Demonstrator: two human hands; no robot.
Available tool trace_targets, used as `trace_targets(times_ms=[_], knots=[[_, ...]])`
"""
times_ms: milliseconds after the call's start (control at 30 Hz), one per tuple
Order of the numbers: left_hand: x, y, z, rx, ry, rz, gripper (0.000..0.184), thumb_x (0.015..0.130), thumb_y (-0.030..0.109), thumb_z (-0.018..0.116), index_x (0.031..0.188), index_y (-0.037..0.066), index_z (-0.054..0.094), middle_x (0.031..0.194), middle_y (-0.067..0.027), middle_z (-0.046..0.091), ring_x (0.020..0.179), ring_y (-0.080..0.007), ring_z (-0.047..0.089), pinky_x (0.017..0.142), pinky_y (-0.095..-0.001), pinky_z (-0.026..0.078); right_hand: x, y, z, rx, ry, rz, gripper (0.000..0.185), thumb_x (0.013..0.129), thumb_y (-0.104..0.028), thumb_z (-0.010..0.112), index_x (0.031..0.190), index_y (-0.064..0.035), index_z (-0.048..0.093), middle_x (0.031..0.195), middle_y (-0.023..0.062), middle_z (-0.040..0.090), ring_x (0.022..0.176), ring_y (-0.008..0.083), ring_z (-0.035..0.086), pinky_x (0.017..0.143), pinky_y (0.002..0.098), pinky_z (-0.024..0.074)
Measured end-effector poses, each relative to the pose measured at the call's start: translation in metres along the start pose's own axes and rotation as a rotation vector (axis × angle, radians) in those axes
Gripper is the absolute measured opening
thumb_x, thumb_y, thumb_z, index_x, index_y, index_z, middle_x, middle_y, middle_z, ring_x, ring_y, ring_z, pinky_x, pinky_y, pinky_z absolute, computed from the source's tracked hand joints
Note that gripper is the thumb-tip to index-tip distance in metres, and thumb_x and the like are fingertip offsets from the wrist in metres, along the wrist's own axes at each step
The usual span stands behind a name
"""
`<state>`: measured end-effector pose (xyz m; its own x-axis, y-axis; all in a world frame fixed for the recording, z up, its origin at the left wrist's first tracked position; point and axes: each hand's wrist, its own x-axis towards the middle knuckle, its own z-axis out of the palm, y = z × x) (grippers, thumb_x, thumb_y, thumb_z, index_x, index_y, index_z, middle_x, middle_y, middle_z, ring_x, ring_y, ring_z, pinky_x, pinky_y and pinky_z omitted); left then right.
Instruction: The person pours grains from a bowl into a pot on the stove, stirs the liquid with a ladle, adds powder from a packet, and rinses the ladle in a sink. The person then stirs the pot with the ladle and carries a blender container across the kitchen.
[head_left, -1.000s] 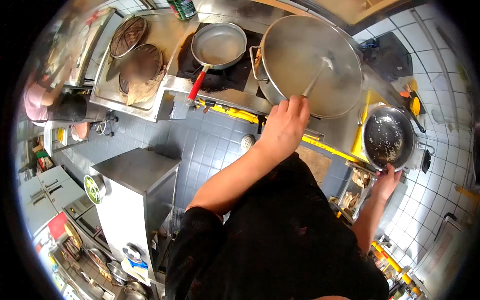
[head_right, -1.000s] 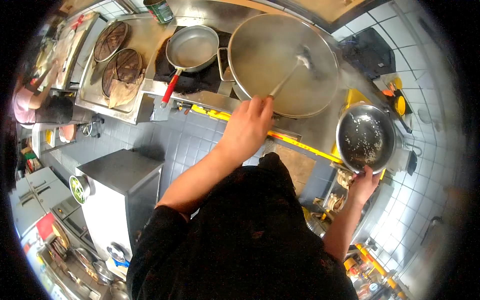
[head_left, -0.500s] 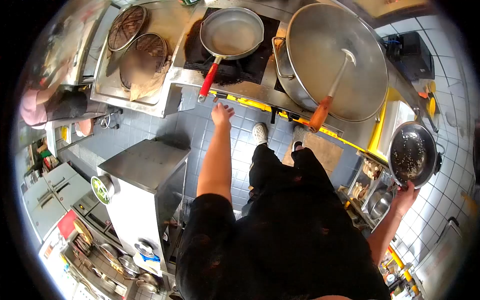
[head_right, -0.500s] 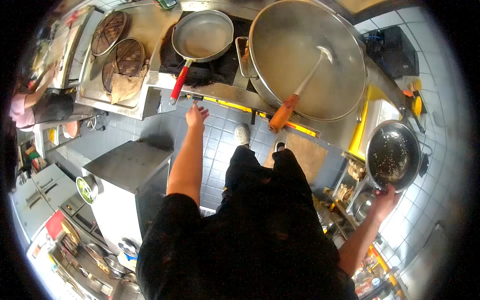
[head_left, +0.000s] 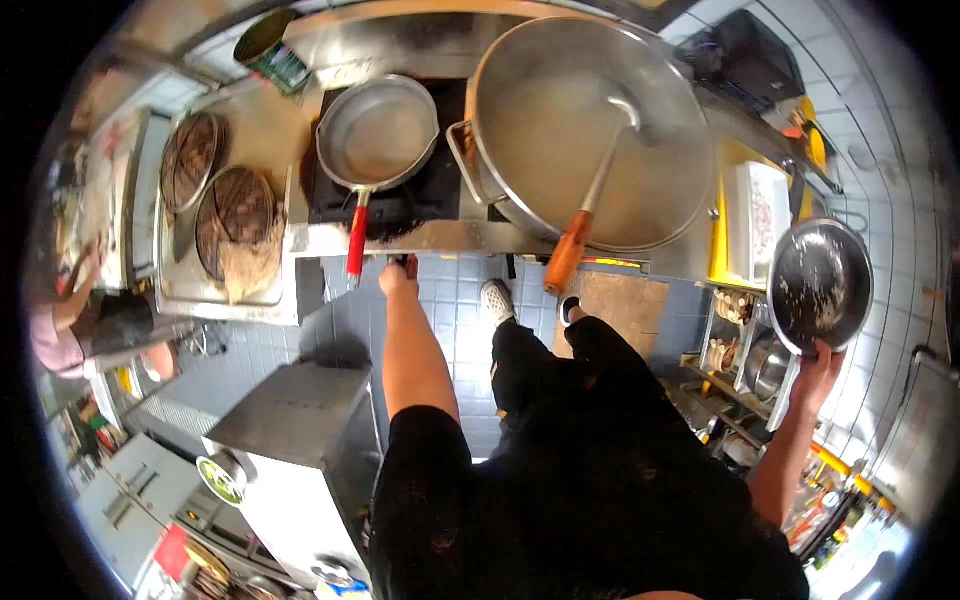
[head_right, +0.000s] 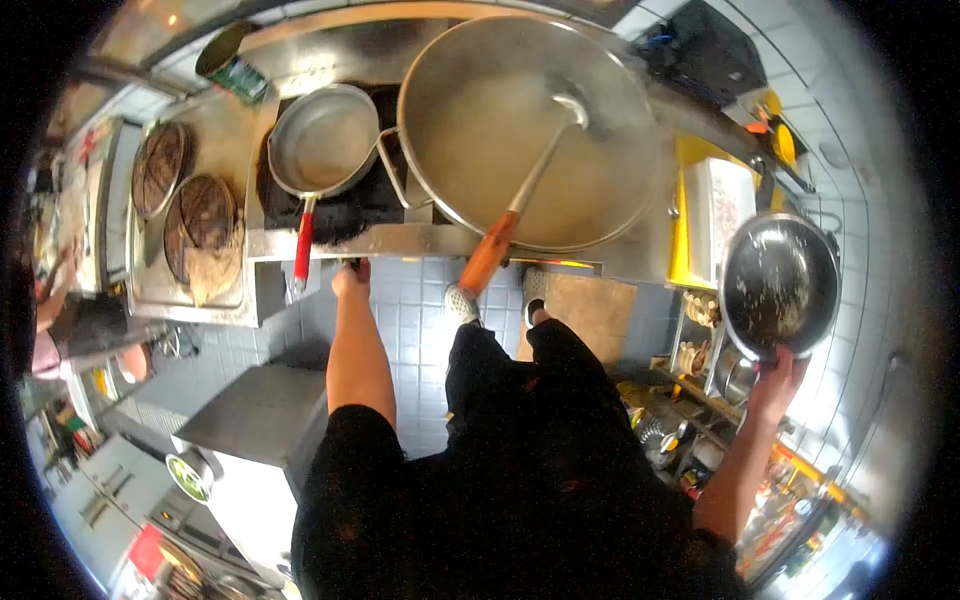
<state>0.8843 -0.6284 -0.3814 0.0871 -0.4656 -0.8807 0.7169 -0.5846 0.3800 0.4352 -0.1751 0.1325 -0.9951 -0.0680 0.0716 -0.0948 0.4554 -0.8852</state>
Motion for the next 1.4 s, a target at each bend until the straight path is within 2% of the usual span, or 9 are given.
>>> trace_targets(times_ms=[133,200,267,400,633,900,1033,1133,1400], knots=[[-0.042,-0.001,-0.002,0.422,0.006,0.025,0.056,0.101,0.044,0.052,0.126,-0.005,0.046,0.096,-0.0223,0.060,0.071,-0.0361,0.068,0.059,-0.0472,0.064,0.013,-0.026,0.022,-0.003,-0.109,-0.001,0.043,0.094,-0.011,0.053,0.136,-0.0047,0.045,0.109,0.0081,0.061,0.076,0.0131,0.057,0.057,0.0245,0.0481],[-0.070,-0.002,-0.010,0.537,-0.105,0.038,0.057,0.100,0.046,0.052,0.125,-0.005,0.047,0.091,-0.0195,0.062,0.066,-0.0302,0.066,0.050,-0.0351,0.055,0.026,-0.036,0.039,0.007,-0.116,-0.044,0.045,0.093,-0.008,0.052,0.137,-0.0037,0.044,0.110,0.0097,0.061,0.076,0.0132,0.059,0.055,0.0248,0.0488],[-0.158,-0.001,-0.001,0.642,-0.132,0.295,0.039,0.101,0.040,0.051,0.096,0.001,0.058,0.069,-0.0049,0.054,0.055,-0.0135,0.051,0.043,-0.0262,0.037,0.029,-0.064,0.060,-0.033,-0.143,-0.078,0.046,0.093,-0.006,0.052,0.138,-0.0051,0.043,0.111,0.0113,0.061,0.075,0.0134,0.061,0.053,0.0255,0.0506],[-0.278,0.006,0.013,0.783,-0.203,0.904,0.027,0.104,0.023,0.051,0.104,-0.001,0.063,0.071,-0.0014,0.053,0.059,-0.0093,0.048,0.051,-0.0234,0.039,0.076,-0.064,0.097,0.214,-0.324,-0.316,0.048,0.094,-0.001,0.053,0.140,-0.0035,0.044,0.112,0.0101,0.063,0.073,0.0142,0.062,0.053,0.0258,0.0520],[-0.542,-0.005,0.172,0.859,-0.821,1.749,0.034,0.093,-0.009,0.049,0.124,-0.004,0.063,0.121,-0.0188,0.066,0.107,-0.0253,0.065,0.096,-0.0362,0.051,0.097,-0.132,0.169,0.131,-0.529,-0.455,0.075,0.089,0.001,0.051,0.157,-0.0147,0.025,0.119,0.0186,0.065,0.064,0.0175,0.065,0.053,0.0306,0.0569],[-0.535,-0.110,0.385,0.018,-1.048,0.196,0.014,0.095,-0.001,0.052,0.107,-0.004,0.059,0.097,-0.0133,0.062,0.090,-0.0249,0.063,0.085,-0.0346,0.054,0.079,-0.178,0.214,-0.012,-0.465,-0.985,0.076,0.087,0.001,0.052,0.157,-0.0105,0.025,0.129,0.0239,0.060,0.090,0.0325,0.067,0.081,0.0392,0.0565],[-0.510,-0.127,0.425,-0.197,-0.873,0.193,0.004,0.096,0.001,0.051,0.097,-0.002,0.054,0.087,-0.0101,0.055,0.079,-0.0216,0.057,0.078,-0.0314,0.053,0.065,-0.180,0.214,-0.037,-0.487,-1.052,0.075,0.085,-0.002,0.054,0.155,-0.0063,0.028,0.140,0.0296,0.051,0.129,0.0433,0.051,0.108,0.0437,0.0431],[-0.501,-0.132,0.438,-0.358,-0.902,0.197,0.006,0.096,0.002,0.053,0.099,-0.001,0.056,0.090,-0.0097,0.057,0.080,-0.0210,0.058,0.076,-0.0301,0.053,0.070,-0.166,0.219,-0.075,-0.581,-1.001,0.074,0.085,-0.001,0.054,0.154,-0.0043,0.028,0.140,0.0295,0.051,0.127,0.0438,0.053,0.109,0.0444,0.0424],[-0.527,-0.135,0.420,0.330,-1.088,0.830,0.015,0.098,0.010,0.058,0.098,-0.001,0.069,0.085,-0.0050,0.068,0.076,-0.0112,0.059,0.069,-0.0288,0.048,0.090,-0.165,0.232,-0.139,-0.764,-0.972,0.077,0.086,0.001,0.050,0.157,-0.0167,0.026,0.130,0.0247,0.058,0.083,0.0347,0.071,0.060,0.0389,0.0620]])
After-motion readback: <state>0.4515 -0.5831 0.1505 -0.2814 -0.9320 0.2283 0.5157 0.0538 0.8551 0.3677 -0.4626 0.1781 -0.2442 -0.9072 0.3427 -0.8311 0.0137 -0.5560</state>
